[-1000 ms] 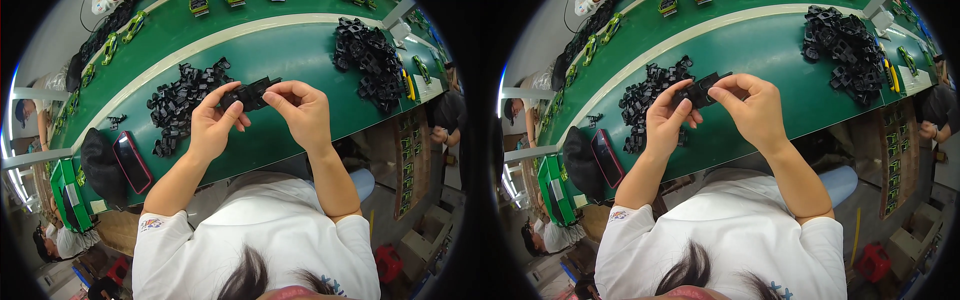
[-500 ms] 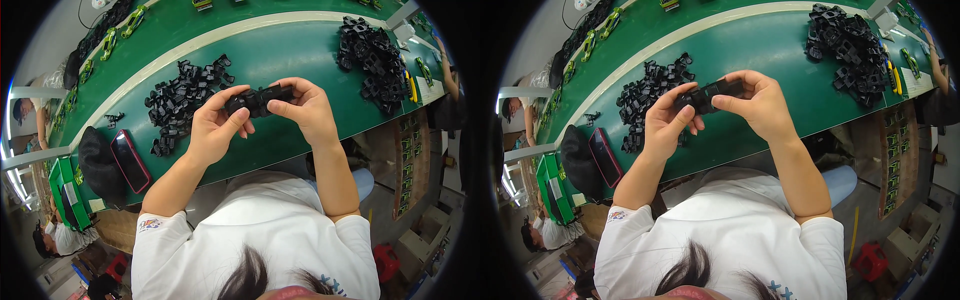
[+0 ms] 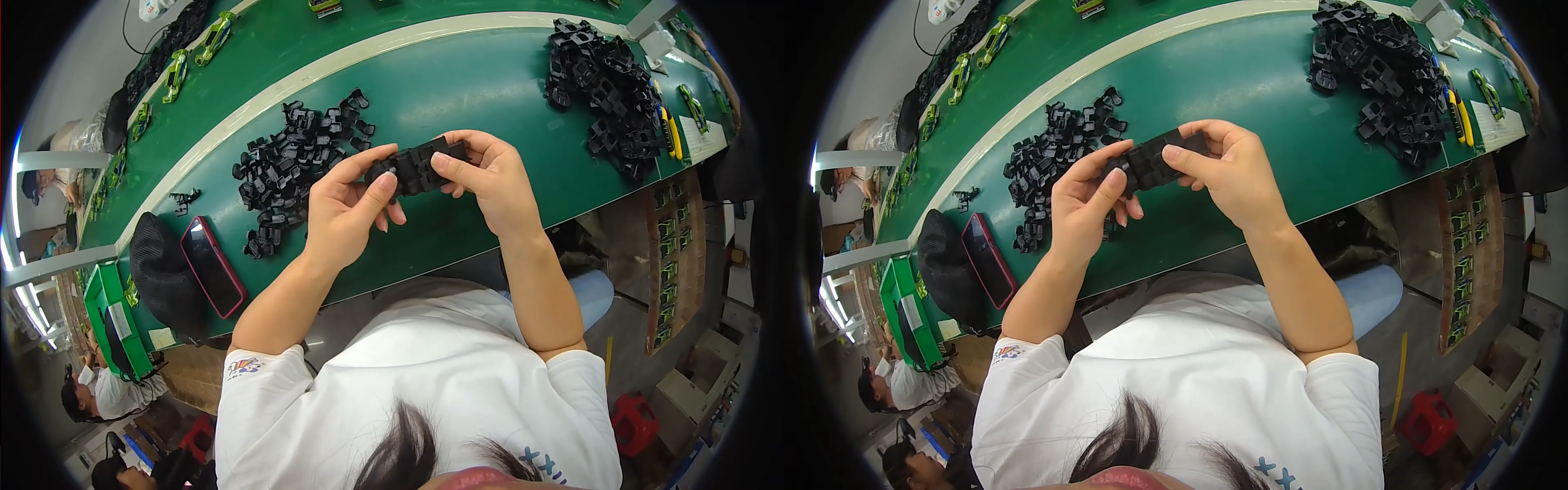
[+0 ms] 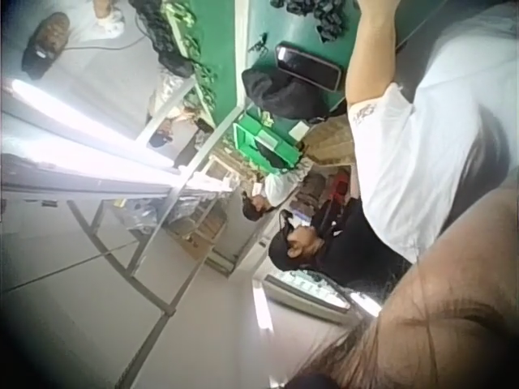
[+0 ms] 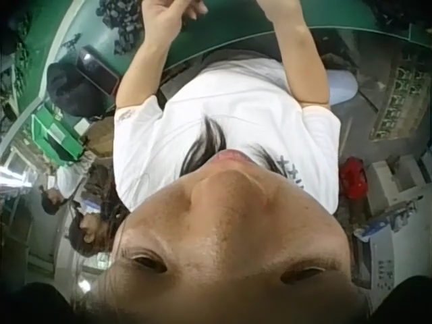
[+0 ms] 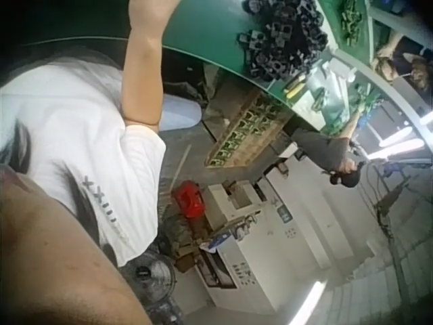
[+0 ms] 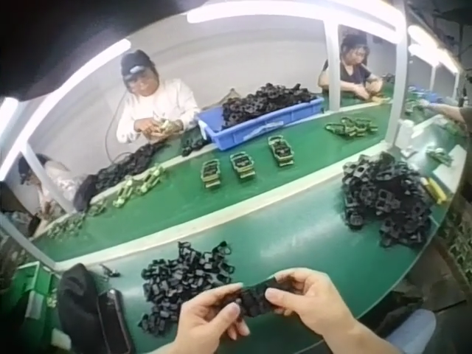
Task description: The person assembles toy car chassis by hand, picking up plastic parts from piles on the workbench, snapping the pieces together, and passing the assembled units along the assembly line.
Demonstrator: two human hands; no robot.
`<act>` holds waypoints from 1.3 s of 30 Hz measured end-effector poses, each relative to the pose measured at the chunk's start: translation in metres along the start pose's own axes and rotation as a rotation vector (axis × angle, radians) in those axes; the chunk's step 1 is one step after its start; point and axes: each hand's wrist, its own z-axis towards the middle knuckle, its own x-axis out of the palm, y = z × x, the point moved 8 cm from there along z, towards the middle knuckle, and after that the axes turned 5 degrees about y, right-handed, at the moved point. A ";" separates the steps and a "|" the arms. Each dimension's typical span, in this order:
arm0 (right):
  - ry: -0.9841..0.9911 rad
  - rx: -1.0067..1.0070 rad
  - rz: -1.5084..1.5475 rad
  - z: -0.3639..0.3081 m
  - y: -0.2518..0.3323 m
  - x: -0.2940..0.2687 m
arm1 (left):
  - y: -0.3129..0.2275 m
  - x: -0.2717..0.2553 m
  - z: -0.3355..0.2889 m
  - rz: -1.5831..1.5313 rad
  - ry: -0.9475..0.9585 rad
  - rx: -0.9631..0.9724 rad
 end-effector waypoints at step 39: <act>-0.419 -0.330 -0.595 0.009 0.036 -0.081 | -0.008 -0.277 0.337 -0.304 -1.411 0.062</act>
